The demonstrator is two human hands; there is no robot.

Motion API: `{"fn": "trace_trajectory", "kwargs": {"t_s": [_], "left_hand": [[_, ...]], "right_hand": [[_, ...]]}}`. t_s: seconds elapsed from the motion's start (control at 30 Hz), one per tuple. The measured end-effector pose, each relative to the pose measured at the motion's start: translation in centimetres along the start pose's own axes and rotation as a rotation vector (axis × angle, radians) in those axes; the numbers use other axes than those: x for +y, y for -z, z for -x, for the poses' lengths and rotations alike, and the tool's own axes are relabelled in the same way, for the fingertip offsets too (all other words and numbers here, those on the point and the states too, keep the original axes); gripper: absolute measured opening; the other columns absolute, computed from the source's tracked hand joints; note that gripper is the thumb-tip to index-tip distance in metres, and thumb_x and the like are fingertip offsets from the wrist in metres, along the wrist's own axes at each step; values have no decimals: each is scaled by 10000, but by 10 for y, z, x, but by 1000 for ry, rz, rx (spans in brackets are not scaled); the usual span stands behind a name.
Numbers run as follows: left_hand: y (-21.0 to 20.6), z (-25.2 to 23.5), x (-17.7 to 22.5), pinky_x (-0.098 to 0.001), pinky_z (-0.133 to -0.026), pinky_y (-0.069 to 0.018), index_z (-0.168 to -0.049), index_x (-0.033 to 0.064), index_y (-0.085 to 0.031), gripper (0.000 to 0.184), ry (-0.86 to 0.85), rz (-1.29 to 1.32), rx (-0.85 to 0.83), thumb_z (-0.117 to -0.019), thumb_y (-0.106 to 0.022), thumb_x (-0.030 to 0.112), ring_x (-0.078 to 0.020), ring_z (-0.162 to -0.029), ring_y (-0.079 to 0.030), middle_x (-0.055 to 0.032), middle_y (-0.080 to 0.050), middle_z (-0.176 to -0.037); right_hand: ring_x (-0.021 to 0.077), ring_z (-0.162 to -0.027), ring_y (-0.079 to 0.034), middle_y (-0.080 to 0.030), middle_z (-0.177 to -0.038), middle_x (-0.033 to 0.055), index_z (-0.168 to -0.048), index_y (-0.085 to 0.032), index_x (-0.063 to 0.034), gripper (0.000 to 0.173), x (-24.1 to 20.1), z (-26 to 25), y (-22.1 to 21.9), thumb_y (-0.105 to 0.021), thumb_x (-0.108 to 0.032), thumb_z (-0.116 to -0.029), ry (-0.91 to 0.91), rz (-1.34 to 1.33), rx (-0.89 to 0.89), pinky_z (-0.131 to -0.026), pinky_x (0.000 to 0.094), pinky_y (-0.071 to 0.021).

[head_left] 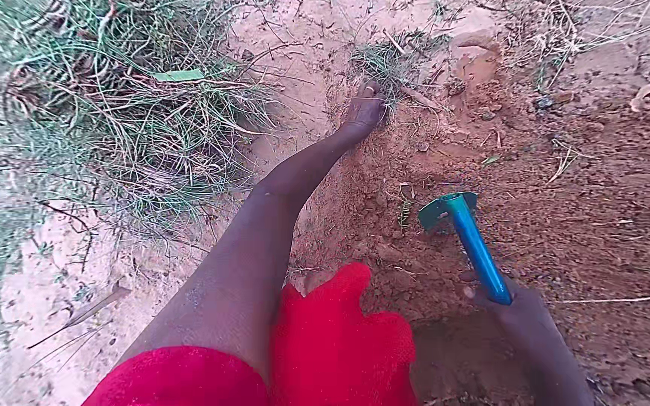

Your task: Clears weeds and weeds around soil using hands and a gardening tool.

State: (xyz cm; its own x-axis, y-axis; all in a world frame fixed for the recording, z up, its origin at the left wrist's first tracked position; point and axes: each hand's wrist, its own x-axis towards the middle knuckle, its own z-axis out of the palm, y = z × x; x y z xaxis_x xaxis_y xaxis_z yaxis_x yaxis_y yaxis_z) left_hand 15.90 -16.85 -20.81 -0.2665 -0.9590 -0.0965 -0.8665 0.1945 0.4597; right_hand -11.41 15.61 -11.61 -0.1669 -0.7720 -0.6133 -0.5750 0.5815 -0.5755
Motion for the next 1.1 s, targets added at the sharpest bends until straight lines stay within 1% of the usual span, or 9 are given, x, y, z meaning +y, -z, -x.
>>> {"fn": "trace_trajectory", "kwargs": {"t_s": [0.03, 0.17, 0.27, 0.4, 0.6, 0.67, 0.8, 0.93, 1.1], "left_hand": [[-16, -9, -15, -508, -1181, -355, -1285, -28, -670, 310, -92, -51, 55, -1018, -522, 30, -427, -1411, -455, -243, -566, -1437], [-24, -19, -16, -524, -1188, -346, -1370, -35, -576, 347, -236, -115, -61, -1047, -501, 69, -430, -1393, -489, -251, -619, -1366], [-19, -26, 2, -513, -1150, -410, -1443, -62, -476, 402, -110, -1, -111, -1054, -475, 40, -453, -1345, -533, -311, -580, -1366], [-18, -45, 7, -535, -1129, -436, -1452, -69, -457, 395, 15, 116, -39, -1086, -401, 67, -445, -1310, -574, -309, -597, -1357], [-18, -55, 10, -586, -1053, -482, -1470, 65, -504, 400, 4, 33, -107, -1085, -405, 108, -442, -1256, -618, -268, -652, -1293], [-16, -55, 14, -581, -1070, -468, -1470, 36, -481, 393, 19, 73, -119, -1097, -400, 131, -435, -1277, -605, -269, -646, -1307], [-16, -63, 4, -544, -1151, -409, -1506, -20, -445, 438, 39, 264, -62, -1089, -432, 112, -415, -1335, -565, -275, -601, -1392], [-13, -63, 0, -551, -1141, -406, -1405, -36, -533, 368, -32, 195, -179, -1080, -446, 113, -401, -1337, -560, -270, -604, -1378], [-9, -68, 12, -592, -1122, -419, -1431, 0, -529, 401, 109, 116, -298, -1076, -443, 165, -389, -1373, -529, -244, -572, -1431]], "right_hand": [[57, -545, -476, -585, -712, -30, -1132, -713, -81, 255, 1, 0, -1, -736, -110, -879, 2, -21, 0, -532, 274, -423], [40, -537, -483, -596, -703, -43, -1131, -707, -82, 263, -2, 1, -1, -724, -88, -869, -17, -64, -3, -516, 235, -411], [33, -540, -485, -587, -703, -50, -1135, -698, -78, 261, -4, 0, -1, -722, -86, -876, -25, -57, -6, -513, 227, -413], [35, -536, -491, -595, -706, -50, -1136, -703, -78, 267, 1, 1, -2, -724, -119, -872, -15, -55, -8, -513, 234, -420], [17, -547, -474, -598, -719, -60, -1137, -708, -77, 254, 9, 3, -6, -710, -95, -884, -6, -62, -3, -527, 221, -405], [31, -557, -474, -595, -731, -45, -1139, -708, -75, 248, 5, 4, -6, -713, -85, -891, -16, -54, 2, -538, 235, -406], [38, -505, -440, -564, -689, -43, -1154, -706, -84, 254, -9, 2, -6, -713, -88, -901, -48, -77, 2, -483, 224, -379], [39, -502, -446, -551, -697, -39, -1166, -689, -83, 263, -11, 0, -7, -708, -89, -904, -70, -113, -6, -470, 217, -383], [49, -487, -453, -565, -691, -35, -1148, -699, -86, 231, -12, -1, -8, -702, -97, -917, -51, -89, 4, -452, 221, -388]]}}
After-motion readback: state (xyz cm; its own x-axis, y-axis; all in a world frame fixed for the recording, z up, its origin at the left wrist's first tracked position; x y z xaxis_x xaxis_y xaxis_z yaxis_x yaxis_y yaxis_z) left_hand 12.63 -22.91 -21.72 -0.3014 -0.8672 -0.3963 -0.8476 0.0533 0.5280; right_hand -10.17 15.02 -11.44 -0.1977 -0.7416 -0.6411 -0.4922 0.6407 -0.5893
